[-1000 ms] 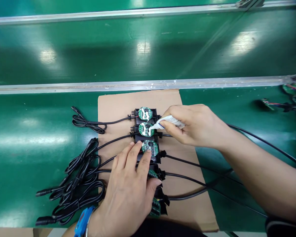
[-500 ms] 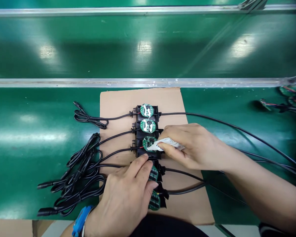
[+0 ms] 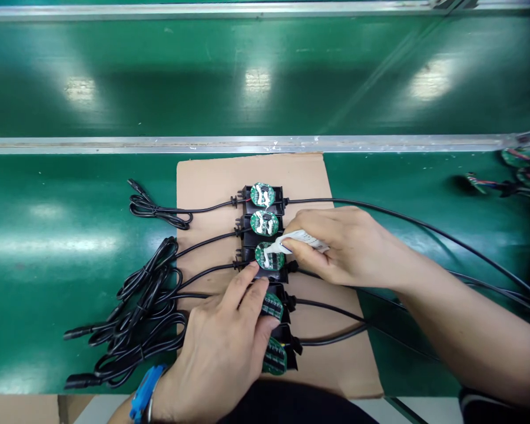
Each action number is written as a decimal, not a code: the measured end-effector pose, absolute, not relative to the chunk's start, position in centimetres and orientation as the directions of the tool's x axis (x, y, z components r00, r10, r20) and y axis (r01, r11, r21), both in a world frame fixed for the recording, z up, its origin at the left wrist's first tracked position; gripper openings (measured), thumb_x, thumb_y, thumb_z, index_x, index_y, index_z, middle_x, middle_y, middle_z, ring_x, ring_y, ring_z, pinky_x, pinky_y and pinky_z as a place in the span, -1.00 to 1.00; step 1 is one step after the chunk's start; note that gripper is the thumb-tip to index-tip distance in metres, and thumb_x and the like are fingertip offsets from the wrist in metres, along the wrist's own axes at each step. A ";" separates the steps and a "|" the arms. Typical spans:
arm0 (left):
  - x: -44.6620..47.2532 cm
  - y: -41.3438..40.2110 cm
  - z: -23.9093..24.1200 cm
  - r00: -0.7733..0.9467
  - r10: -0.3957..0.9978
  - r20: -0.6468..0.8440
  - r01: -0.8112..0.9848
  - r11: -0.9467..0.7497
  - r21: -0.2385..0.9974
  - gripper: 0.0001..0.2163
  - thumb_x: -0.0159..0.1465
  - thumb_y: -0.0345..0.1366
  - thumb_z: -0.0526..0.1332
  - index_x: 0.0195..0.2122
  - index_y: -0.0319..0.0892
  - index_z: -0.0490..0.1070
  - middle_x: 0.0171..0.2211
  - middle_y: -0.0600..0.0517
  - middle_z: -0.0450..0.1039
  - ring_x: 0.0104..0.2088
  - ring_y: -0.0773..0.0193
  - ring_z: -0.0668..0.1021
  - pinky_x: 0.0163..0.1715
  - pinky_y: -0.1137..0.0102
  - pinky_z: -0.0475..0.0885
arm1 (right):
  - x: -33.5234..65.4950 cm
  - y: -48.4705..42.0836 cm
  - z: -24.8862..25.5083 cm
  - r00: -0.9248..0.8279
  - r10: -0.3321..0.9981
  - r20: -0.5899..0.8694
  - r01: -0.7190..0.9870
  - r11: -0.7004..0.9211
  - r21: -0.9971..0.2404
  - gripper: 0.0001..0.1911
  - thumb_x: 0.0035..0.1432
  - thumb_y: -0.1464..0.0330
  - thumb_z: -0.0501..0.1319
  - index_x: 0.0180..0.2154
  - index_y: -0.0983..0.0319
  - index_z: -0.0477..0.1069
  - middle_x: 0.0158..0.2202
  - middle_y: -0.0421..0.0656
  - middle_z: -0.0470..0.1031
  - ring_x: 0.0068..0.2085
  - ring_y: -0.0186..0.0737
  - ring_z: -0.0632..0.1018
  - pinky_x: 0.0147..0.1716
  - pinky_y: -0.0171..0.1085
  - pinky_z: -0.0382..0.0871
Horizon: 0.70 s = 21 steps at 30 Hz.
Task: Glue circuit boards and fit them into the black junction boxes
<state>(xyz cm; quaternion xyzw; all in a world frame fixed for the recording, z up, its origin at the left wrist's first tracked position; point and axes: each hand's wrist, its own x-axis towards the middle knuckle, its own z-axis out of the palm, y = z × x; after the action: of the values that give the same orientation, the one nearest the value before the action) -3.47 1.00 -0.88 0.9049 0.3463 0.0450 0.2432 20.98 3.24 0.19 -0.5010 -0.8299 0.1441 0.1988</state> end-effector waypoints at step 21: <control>-3.3 1.0 -1.4 0.758 0.649 -0.066 0.598 -0.651 0.467 -0.62 0.40 -0.21 0.10 0.21 -0.16 0.30 0.29 -0.03 0.30 -0.15 0.11 0.65 -0.26 0.16 0.67 | 21.3 1.1 0.5 -0.447 0.880 0.162 0.746 0.467 -0.475 -0.86 0.37 0.40 0.08 -0.28 0.25 0.35 -0.48 -0.20 0.37 -0.49 -0.31 0.40 -0.50 -0.27 0.17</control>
<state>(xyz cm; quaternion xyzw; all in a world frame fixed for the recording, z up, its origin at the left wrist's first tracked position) -3.32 1.05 -1.37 0.9070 0.3437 0.0534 0.2373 21.32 1.08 0.52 -0.4876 -0.8335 0.1701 0.1964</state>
